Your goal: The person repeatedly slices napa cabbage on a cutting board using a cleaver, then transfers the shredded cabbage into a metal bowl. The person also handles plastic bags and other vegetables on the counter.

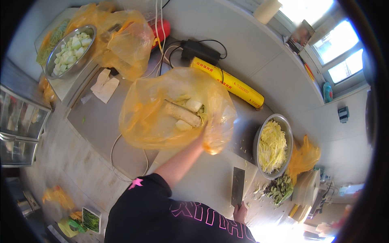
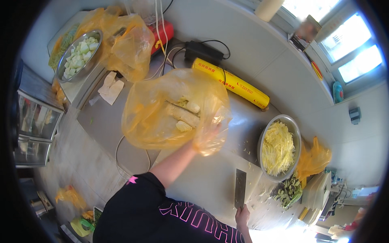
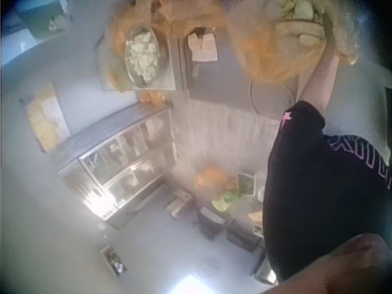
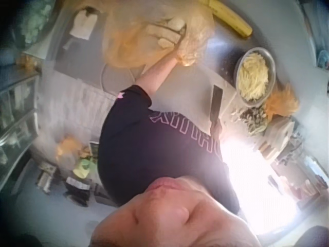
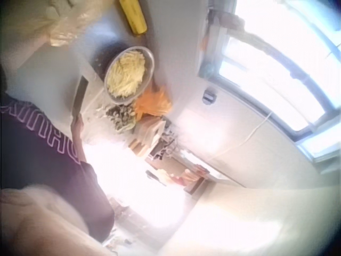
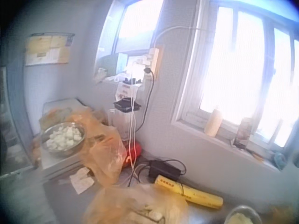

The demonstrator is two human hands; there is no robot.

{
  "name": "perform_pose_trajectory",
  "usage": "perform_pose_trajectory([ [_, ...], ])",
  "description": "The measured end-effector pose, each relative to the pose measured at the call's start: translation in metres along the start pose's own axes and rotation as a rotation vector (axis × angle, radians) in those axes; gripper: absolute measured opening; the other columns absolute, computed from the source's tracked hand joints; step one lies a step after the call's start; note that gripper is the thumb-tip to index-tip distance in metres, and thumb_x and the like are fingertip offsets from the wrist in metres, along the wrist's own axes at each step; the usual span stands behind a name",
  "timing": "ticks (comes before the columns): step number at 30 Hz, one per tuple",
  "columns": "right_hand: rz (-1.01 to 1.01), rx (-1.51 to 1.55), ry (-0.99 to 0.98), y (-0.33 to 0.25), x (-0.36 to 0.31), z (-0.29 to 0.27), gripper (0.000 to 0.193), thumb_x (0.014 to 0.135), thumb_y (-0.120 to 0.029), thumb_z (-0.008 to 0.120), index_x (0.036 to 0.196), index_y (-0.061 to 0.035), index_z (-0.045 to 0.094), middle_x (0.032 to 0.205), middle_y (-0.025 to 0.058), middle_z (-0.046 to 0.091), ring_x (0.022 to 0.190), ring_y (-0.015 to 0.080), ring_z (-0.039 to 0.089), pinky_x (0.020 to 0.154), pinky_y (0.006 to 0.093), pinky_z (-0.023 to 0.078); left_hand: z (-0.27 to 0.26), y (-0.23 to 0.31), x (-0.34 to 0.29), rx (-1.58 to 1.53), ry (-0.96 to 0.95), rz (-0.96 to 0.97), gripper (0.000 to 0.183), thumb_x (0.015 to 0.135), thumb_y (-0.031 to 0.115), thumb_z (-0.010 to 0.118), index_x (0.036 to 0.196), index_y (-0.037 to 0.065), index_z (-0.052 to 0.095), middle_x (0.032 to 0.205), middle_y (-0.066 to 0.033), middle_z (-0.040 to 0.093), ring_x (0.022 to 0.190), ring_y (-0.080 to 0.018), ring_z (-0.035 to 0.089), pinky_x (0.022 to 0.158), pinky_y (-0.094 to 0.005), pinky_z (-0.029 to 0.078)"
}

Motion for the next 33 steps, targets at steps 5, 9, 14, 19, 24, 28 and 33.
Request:
perform_pose_trajectory([
  [5, -0.065, -0.065, 0.035, 0.000, 0.007, -0.003, 0.015, 0.083, -0.007, 0.056, 0.097, -0.0021, 0.053, 0.073, 0.0221, 0.060, 0.072, 0.0434, 0.060, 0.062, 0.0486, 0.045, -0.024, -0.073, 0.071, 0.487, -0.062, 0.369, 0.038, 0.096, 0.046, 0.044, 0.114, 0.015, 0.056, 0.088, -0.0058, 0.055, 0.073, -0.0173, 0.056, 0.065, -0.0330, 0.049],
  [9, -0.094, -0.049, 0.052, 0.001, 0.012, 0.002, 0.015, 0.083, -0.008, 0.055, 0.096, -0.0029, 0.054, 0.074, 0.0225, 0.060, 0.073, 0.0433, 0.060, 0.063, 0.0483, 0.046, 0.006, -0.105, 0.123, 0.914, 0.327, 0.917, 0.027, 0.096, 0.037, 0.048, 0.107, 0.014, 0.057, 0.077, -0.0019, 0.052, 0.068, -0.0148, 0.054, 0.061, -0.0306, 0.047],
  [14, -0.023, -0.069, 0.024, 0.008, 0.014, 0.004, 0.015, 0.083, -0.009, 0.056, 0.096, -0.0023, 0.054, 0.075, 0.0230, 0.060, 0.073, 0.0438, 0.060, 0.063, 0.0491, 0.046, 0.041, -0.062, 0.119, 0.877, 0.201, 0.580, 0.015, 0.094, 0.024, 0.051, 0.092, 0.011, 0.058, 0.071, 0.0012, 0.052, 0.067, -0.0116, 0.053, 0.058, -0.0298, 0.045],
  [19, 0.003, -0.051, 0.030, 0.015, 0.010, 0.011, 0.015, 0.083, -0.011, 0.057, 0.095, -0.0014, 0.054, 0.073, 0.0246, 0.060, 0.071, 0.0442, 0.060, 0.063, 0.0501, 0.046, 0.034, 0.041, 0.082, 2.118, 0.615, 0.412, 0.014, 0.083, 0.006, 0.051, 0.090, 0.002, 0.062, 0.093, -0.0161, 0.062, 0.089, -0.0340, 0.060, 0.073, -0.0433, 0.049],
  [24, 0.014, -0.028, 0.005, 0.000, 0.022, 0.002, 0.014, 0.083, -0.012, 0.058, 0.093, -0.0027, 0.054, 0.071, 0.0231, 0.060, 0.069, 0.0431, 0.060, 0.062, 0.0493, 0.047, -0.010, 0.066, 0.089, 3.031, -0.422, 0.409, 0.019, 0.082, 0.012, 0.054, 0.097, 0.009, 0.066, 0.097, -0.0096, 0.062, 0.098, -0.0269, 0.055, 0.089, -0.0436, 0.042],
  [28, 0.011, -0.027, 0.023, 0.010, 0.020, 0.010, 0.013, 0.084, -0.013, 0.058, 0.092, -0.0038, 0.054, 0.070, 0.0210, 0.060, 0.068, 0.0416, 0.060, 0.061, 0.0487, 0.047, -0.068, 0.060, 0.111, 3.051, -0.761, 0.305, 0.020, 0.080, 0.018, 0.056, 0.093, 0.021, 0.071, 0.103, 0.0009, 0.063, 0.110, -0.0195, 0.052, 0.105, -0.0437, 0.031],
  [33, -0.015, -0.028, 0.035, -0.004, 0.018, 0.003, 0.013, 0.084, -0.013, 0.058, 0.092, -0.0041, 0.054, 0.071, 0.0208, 0.060, 0.067, 0.0421, 0.060, 0.061, 0.0490, 0.047, -0.130, 0.065, 0.126, 2.777, -0.953, 0.721, 0.019, 0.082, 0.017, 0.055, 0.093, 0.023, 0.070, 0.100, 0.0022, 0.063, 0.109, -0.0181, 0.053, 0.103, -0.0433, 0.032],
])
Point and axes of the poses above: each hand's wrist, its own x-axis towards the middle knuckle, its own z-axis out of the palm, y = z × x, the point moved 3 cm from there along x, towards the middle knuckle
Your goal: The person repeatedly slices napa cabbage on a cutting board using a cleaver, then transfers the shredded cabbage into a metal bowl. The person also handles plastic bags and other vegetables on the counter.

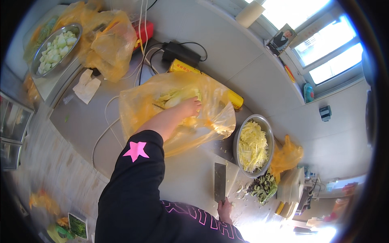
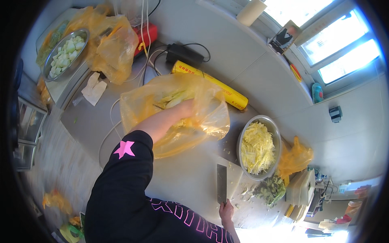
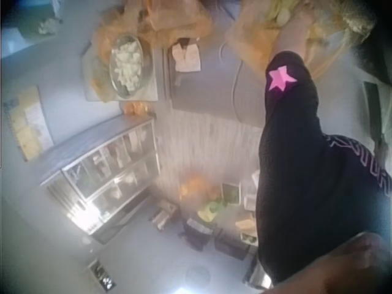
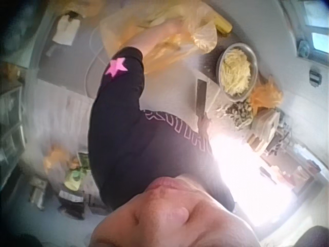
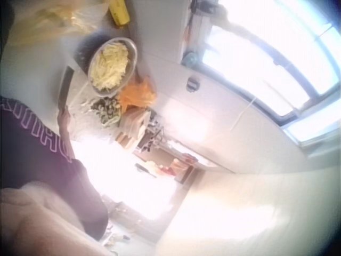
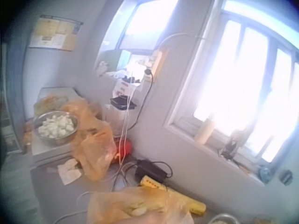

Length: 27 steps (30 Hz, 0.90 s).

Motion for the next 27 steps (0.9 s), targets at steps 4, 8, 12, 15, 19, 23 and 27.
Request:
perform_pose_trajectory([
  [4, -0.079, -0.063, 0.041, 0.007, 0.004, 0.004, 0.014, 0.084, -0.013, 0.058, 0.092, -0.0031, 0.053, 0.071, 0.0218, 0.061, 0.068, 0.0429, 0.060, 0.062, 0.0500, 0.047, -0.007, -0.020, -0.006, -0.303, -0.220, -0.260, 0.019, 0.081, 0.013, 0.056, 0.097, 0.016, 0.067, 0.102, -0.0039, 0.063, 0.105, -0.0207, 0.055, 0.097, -0.0447, 0.036],
  [8, -0.023, -0.057, 0.044, 0.002, -0.001, 0.005, 0.016, 0.084, -0.014, 0.058, 0.093, -0.0019, 0.052, 0.072, 0.0227, 0.061, 0.071, 0.0433, 0.061, 0.063, 0.0510, 0.048, -0.140, -0.009, 0.007, 0.065, -0.347, -0.487, 0.025, 0.081, 0.010, 0.056, 0.105, 0.009, 0.062, 0.102, -0.0083, 0.062, 0.100, -0.0241, 0.058, 0.091, -0.0426, 0.040],
  [12, -0.023, -0.041, 0.044, -0.006, 0.001, -0.001, 0.018, 0.085, -0.015, 0.057, 0.095, -0.0014, 0.052, 0.075, 0.0235, 0.063, 0.072, 0.0434, 0.061, 0.065, 0.0513, 0.048, -0.274, -0.014, -0.018, 0.293, -0.368, -0.546, 0.028, 0.082, 0.012, 0.057, 0.108, 0.003, 0.057, 0.103, -0.0130, 0.061, 0.100, -0.0310, 0.057, 0.084, -0.0447, 0.044],
  [15, -0.007, -0.059, 0.035, -0.003, 0.003, -0.001, 0.022, 0.085, -0.017, 0.055, 0.101, -0.0014, 0.053, 0.077, 0.0245, 0.063, 0.074, 0.0434, 0.062, 0.065, 0.0512, 0.049, -0.351, 0.030, -0.054, 0.189, -0.200, -0.615, 0.034, 0.075, 0.009, 0.062, 0.107, 0.004, 0.052, 0.100, -0.0131, 0.059, 0.097, -0.0312, 0.056, 0.084, -0.0441, 0.041],
  [19, 0.002, 0.037, -0.009, 0.017, 0.008, 0.011, 0.026, 0.085, -0.018, 0.055, 0.106, -0.0023, 0.052, 0.076, 0.0246, 0.063, 0.073, 0.0439, 0.062, 0.066, 0.0515, 0.049, -0.371, 0.147, -0.085, -0.164, -0.279, -0.529, 0.052, 0.066, 0.013, 0.072, 0.111, 0.003, 0.048, 0.104, -0.0152, 0.057, 0.101, -0.0333, 0.053, 0.086, -0.0444, 0.039],
  [23, 0.064, 0.113, -0.070, 0.022, 0.018, 0.014, 0.028, 0.087, -0.021, 0.055, 0.109, -0.0038, 0.051, 0.079, 0.0248, 0.064, 0.074, 0.0435, 0.062, 0.067, 0.0520, 0.049, -0.274, 0.250, -0.089, -0.341, -0.477, -0.323, 0.066, 0.061, 0.021, 0.080, 0.116, 0.004, 0.048, 0.110, -0.0132, 0.056, 0.108, -0.0318, 0.051, 0.090, -0.0441, 0.038],
  [27, -0.135, 0.062, 0.009, 0.018, 0.022, 0.012, 0.025, 0.089, -0.020, 0.053, 0.110, -0.0073, 0.051, 0.080, 0.0209, 0.065, 0.076, 0.0427, 0.062, 0.066, 0.0520, 0.049, -0.185, 0.305, -0.092, -0.322, -0.634, -0.180, 0.068, 0.060, 0.023, 0.081, 0.118, 0.005, 0.048, 0.113, -0.0099, 0.056, 0.112, -0.0288, 0.050, 0.094, -0.0461, 0.036],
])
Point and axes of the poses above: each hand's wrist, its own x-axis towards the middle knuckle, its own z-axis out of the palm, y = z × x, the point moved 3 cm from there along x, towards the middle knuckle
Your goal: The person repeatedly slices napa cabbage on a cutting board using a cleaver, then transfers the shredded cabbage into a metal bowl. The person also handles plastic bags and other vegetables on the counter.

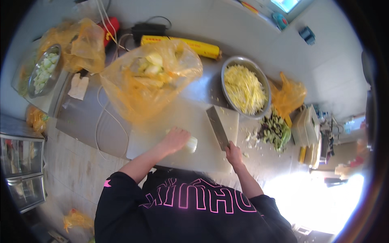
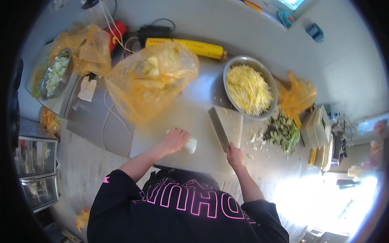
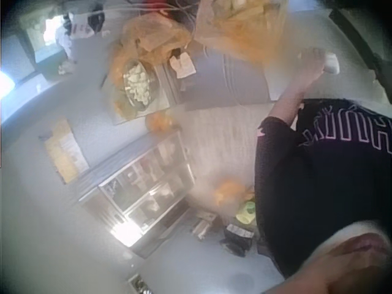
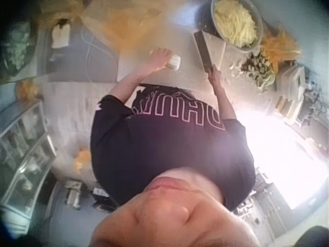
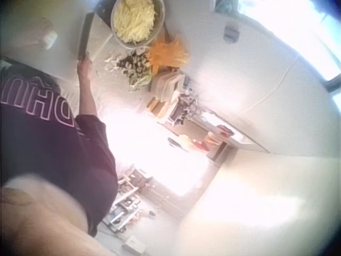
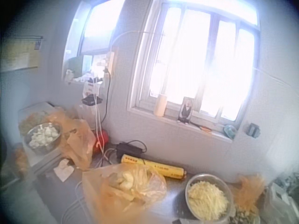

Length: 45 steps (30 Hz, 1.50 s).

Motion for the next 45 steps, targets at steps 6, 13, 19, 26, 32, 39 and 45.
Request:
perform_pose_trajectory([
  [6, -0.143, 0.028, -0.052, -0.065, -0.041, -0.036, 0.020, 0.091, -0.022, 0.052, 0.106, -0.0089, 0.053, 0.085, 0.0168, 0.065, 0.076, 0.0382, 0.063, 0.065, 0.0491, 0.049, -0.024, 0.015, -0.008, 0.190, 0.295, 0.145, 0.067, 0.061, 0.024, 0.079, 0.120, 0.009, 0.051, 0.118, -0.0093, 0.054, 0.114, -0.0283, 0.049, 0.099, -0.0467, 0.036],
  [13, -0.415, -0.104, -0.191, -0.108, -0.042, -0.048, 0.022, 0.093, -0.019, 0.049, 0.112, -0.0094, 0.046, 0.084, 0.0141, 0.064, 0.075, 0.0342, 0.064, 0.063, 0.0448, 0.050, 0.015, 0.035, -0.038, -0.103, 0.457, 0.056, 0.039, 0.074, 0.017, 0.068, 0.111, 0.011, 0.059, 0.116, -0.0075, 0.053, 0.109, -0.0297, 0.050, 0.090, -0.0436, 0.041],
  [19, -0.488, -0.216, -0.320, -0.114, -0.027, -0.056, 0.019, 0.093, -0.021, 0.047, 0.108, -0.0085, 0.045, 0.082, 0.0150, 0.063, 0.073, 0.0350, 0.064, 0.062, 0.0461, 0.050, 0.019, 0.045, -0.028, -0.107, 0.618, -0.056, 0.029, 0.075, 0.013, 0.058, 0.105, 0.012, 0.060, 0.116, -0.0076, 0.053, 0.105, -0.0284, 0.050, 0.088, -0.0417, 0.040],
  [26, -0.455, -0.289, -0.425, -0.112, -0.018, -0.047, 0.016, 0.092, -0.016, 0.046, 0.106, -0.0075, 0.044, 0.087, 0.0156, 0.063, 0.074, 0.0369, 0.064, 0.063, 0.0469, 0.050, 0.028, 0.042, -0.028, -0.123, 0.609, -0.100, 0.029, 0.075, 0.014, 0.058, 0.104, 0.015, 0.062, 0.121, -0.0063, 0.053, 0.106, -0.0280, 0.050, 0.089, -0.0417, 0.039],
  [32, -0.471, -0.201, -0.431, -0.114, 0.001, -0.004, 0.018, 0.087, -0.009, 0.045, 0.105, -0.0068, 0.044, 0.089, 0.0170, 0.062, 0.074, 0.0387, 0.063, 0.063, 0.0490, 0.050, 0.031, 0.043, -0.027, -0.143, 0.635, -0.111, 0.028, 0.075, 0.014, 0.058, 0.103, 0.015, 0.064, 0.113, -0.0052, 0.057, 0.105, -0.0277, 0.050, 0.088, -0.0416, 0.039],
  [39, -0.463, -0.135, -0.394, -0.114, 0.023, 0.031, 0.014, 0.093, -0.016, 0.045, 0.101, -0.0046, 0.042, 0.091, 0.0186, 0.064, 0.077, 0.0381, 0.063, 0.066, 0.0482, 0.050, 0.023, 0.043, -0.040, -0.253, 0.461, -0.179, 0.024, 0.070, 0.010, 0.064, 0.094, 0.012, 0.066, 0.113, -0.0062, 0.055, 0.105, -0.0286, 0.049, 0.089, -0.0399, 0.040],
  [45, -0.266, -0.042, -0.418, -0.103, 0.002, -0.005, 0.015, 0.094, -0.018, 0.043, 0.102, -0.0061, 0.044, 0.092, 0.0186, 0.063, 0.084, 0.0403, 0.062, 0.072, 0.0495, 0.048, 0.014, 0.036, -0.045, -0.128, 0.413, 0.004, 0.034, 0.068, 0.013, 0.070, 0.100, 0.010, 0.059, 0.123, -0.0139, 0.052, 0.114, -0.0325, 0.046, 0.095, -0.0458, 0.037],
])
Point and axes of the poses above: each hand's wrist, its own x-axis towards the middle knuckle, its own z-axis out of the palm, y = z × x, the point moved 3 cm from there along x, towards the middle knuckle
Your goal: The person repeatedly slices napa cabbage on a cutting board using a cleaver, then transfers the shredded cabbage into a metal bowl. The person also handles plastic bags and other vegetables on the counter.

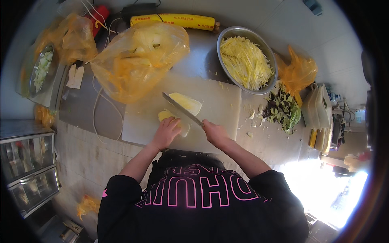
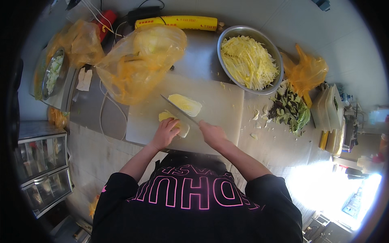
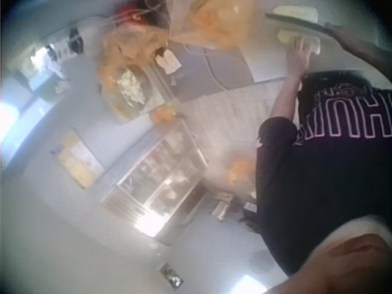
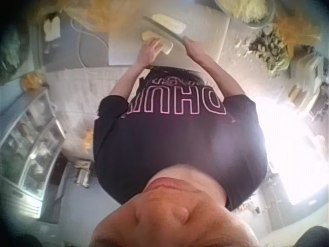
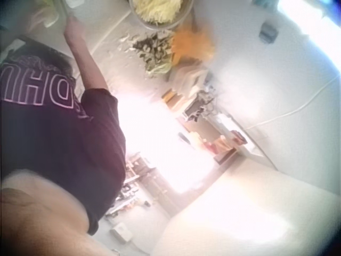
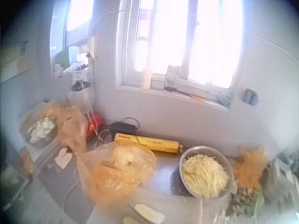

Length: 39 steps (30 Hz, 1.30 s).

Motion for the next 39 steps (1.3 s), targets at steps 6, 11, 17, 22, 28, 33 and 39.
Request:
perform_pose_trajectory([
  [6, 0.010, -0.040, 0.089, 0.010, -0.060, 0.000, 0.016, 0.094, -0.019, 0.045, 0.103, -0.0069, 0.044, 0.091, 0.0174, 0.063, 0.082, 0.0393, 0.062, 0.071, 0.0488, 0.048, 0.016, -0.015, 0.000, 0.016, -0.132, 0.045, 0.038, 0.066, 0.015, 0.075, 0.099, 0.010, 0.057, 0.129, -0.0161, 0.045, 0.118, -0.0358, 0.042, 0.098, -0.0555, 0.032],
  [11, 0.137, 0.037, 0.091, 0.013, -0.113, 0.006, 0.016, 0.092, -0.016, 0.046, 0.104, -0.0067, 0.043, 0.093, 0.0176, 0.062, 0.083, 0.0390, 0.062, 0.070, 0.0494, 0.048, 0.021, -0.007, 0.005, -0.041, -0.098, -0.069, 0.044, 0.063, 0.017, 0.077, 0.102, 0.011, 0.057, 0.118, -0.0156, 0.048, 0.112, -0.0362, 0.045, 0.093, -0.0503, 0.035],
  [17, 0.259, 0.040, 0.049, 0.022, -0.161, 0.027, 0.021, 0.085, -0.012, 0.050, 0.104, -0.0067, 0.043, 0.094, 0.0168, 0.062, 0.086, 0.0369, 0.063, 0.069, 0.0481, 0.050, 0.045, 0.034, 0.026, -0.002, -0.101, -0.251, 0.046, 0.063, 0.016, 0.077, 0.104, 0.013, 0.057, 0.113, -0.0144, 0.049, 0.104, -0.0345, 0.048, 0.081, -0.0469, 0.039],
  [22, 0.328, 0.036, 0.078, 0.032, -0.179, 0.040, 0.022, 0.084, -0.010, 0.050, 0.105, -0.0064, 0.043, 0.095, 0.0172, 0.062, 0.087, 0.0349, 0.064, 0.069, 0.0462, 0.052, 0.061, 0.049, 0.046, 0.008, -0.132, -0.300, 0.047, 0.064, 0.016, 0.077, 0.107, 0.013, 0.057, 0.113, -0.0143, 0.049, 0.104, -0.0338, 0.048, 0.082, -0.0468, 0.039],
  [28, 0.373, 0.033, 0.041, 0.034, -0.176, 0.046, 0.022, 0.085, -0.009, 0.048, 0.106, -0.0063, 0.043, 0.096, 0.0181, 0.062, 0.087, 0.0353, 0.065, 0.069, 0.0460, 0.052, 0.061, 0.047, 0.050, 0.004, -0.154, -0.271, 0.047, 0.065, 0.017, 0.077, 0.108, 0.013, 0.058, 0.113, -0.0142, 0.050, 0.106, -0.0341, 0.046, 0.083, -0.0474, 0.038],
  [33, 0.409, 0.080, -0.029, 0.025, -0.167, 0.034, 0.022, 0.086, -0.010, 0.048, 0.107, -0.0066, 0.043, 0.098, 0.0183, 0.062, 0.087, 0.0366, 0.065, 0.071, 0.0470, 0.052, 0.061, 0.049, 0.050, 0.026, -0.161, -0.295, 0.047, 0.064, 0.017, 0.078, 0.106, 0.014, 0.058, 0.112, -0.0136, 0.050, 0.106, -0.0341, 0.046, 0.083, -0.0472, 0.038],
  [39, 0.365, 0.133, 0.091, 0.039, -0.144, 0.057, 0.018, 0.088, -0.014, 0.049, 0.102, -0.0067, 0.041, 0.101, 0.0182, 0.062, 0.083, 0.0426, 0.062, 0.067, 0.0526, 0.049, 0.061, 0.048, 0.049, 0.000, -0.160, -0.272, 0.045, 0.064, 0.017, 0.077, 0.105, 0.014, 0.058, 0.114, -0.0140, 0.049, 0.106, -0.0342, 0.046, 0.083, -0.0476, 0.038],
])
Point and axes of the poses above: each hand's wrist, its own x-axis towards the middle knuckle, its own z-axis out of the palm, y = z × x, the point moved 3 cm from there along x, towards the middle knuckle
